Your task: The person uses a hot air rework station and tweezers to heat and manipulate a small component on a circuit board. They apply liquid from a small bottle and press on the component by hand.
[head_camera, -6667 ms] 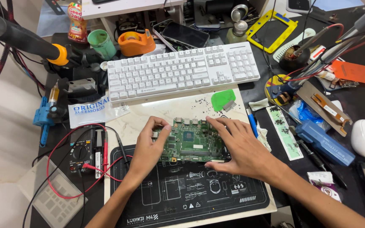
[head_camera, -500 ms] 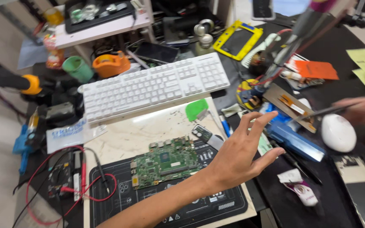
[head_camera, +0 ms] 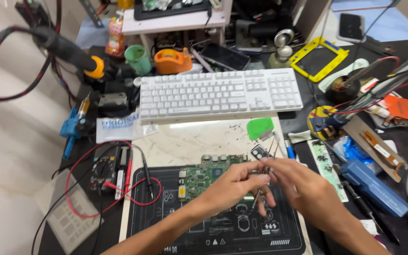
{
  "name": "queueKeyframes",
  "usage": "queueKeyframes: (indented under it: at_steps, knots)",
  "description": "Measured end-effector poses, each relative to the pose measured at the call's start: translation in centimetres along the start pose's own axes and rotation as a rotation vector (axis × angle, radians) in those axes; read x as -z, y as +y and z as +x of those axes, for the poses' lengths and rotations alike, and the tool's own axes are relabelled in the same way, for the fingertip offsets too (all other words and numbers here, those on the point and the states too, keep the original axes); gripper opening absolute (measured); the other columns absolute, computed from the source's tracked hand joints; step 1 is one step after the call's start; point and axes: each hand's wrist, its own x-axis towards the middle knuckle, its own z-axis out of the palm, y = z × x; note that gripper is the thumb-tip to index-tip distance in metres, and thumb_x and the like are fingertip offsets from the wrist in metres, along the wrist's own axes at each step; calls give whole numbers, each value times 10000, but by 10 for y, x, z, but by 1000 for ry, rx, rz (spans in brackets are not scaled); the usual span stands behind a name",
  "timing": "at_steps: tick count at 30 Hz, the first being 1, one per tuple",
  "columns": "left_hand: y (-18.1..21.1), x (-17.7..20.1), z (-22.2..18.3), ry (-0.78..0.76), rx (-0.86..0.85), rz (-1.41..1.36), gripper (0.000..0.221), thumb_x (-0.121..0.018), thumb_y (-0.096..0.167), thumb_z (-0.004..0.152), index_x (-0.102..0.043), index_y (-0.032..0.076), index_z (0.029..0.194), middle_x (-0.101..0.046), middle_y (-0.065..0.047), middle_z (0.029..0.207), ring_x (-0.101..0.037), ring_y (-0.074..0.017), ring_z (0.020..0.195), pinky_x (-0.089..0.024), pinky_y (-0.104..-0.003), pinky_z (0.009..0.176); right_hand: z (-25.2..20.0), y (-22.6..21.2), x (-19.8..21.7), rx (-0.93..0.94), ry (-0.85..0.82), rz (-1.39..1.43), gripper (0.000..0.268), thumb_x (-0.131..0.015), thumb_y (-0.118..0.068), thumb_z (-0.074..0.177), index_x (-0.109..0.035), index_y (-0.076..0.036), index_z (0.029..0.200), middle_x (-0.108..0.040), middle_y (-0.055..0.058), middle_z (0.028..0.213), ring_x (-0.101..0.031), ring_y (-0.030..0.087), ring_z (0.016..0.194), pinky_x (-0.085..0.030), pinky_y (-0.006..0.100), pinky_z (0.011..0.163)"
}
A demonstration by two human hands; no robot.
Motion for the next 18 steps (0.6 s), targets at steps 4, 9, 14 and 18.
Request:
queueKeyframes:
  at_steps: [4, 9, 14, 18]
  knots:
    - [-3, 5, -27, 3, 64, -18, 297, -518, 213, 1098, -603, -69, 1136, -733, -137, 843, -707, -181, 668, -555, -282, 616, -1, -15, -21, 163, -76, -15, 522, -773, -11, 724, -665, -57, 1232, -740, 91, 1026, -723, 257, 832, -578, 363, 719]
    - [-5, 9, -64, 70, 143, 246, 381, -585, 280, 1072, -698, -34, 889, -703, -92, 740, -673, -126, 620, -534, -252, 572, -14, -22, -43, 242, -73, 68, 436, -776, -42, 769, -669, -54, 1191, -740, 84, 994, -725, 243, 872, -588, 361, 750]
    - [12, 42, -79, 416, 16, 307, 389, -579, 291, 1031, -713, -2, 812, -694, -37, 713, -670, -104, 643, -555, -271, 623, -23, -21, -55, 219, -119, 100, 382, -806, -116, 817, -698, -50, 1177, -753, 94, 994, -725, 222, 800, -587, 346, 681]
    - [35, 80, -91, 642, -278, 362, 405, -502, 283, 1092, -673, 21, 835, -679, -29, 744, -678, -106, 692, -486, -231, 976, -25, -17, -62, 212, -98, 120, 368, -766, -97, 833, -693, -48, 1190, -739, 114, 1016, -725, 234, 804, -596, 344, 693]
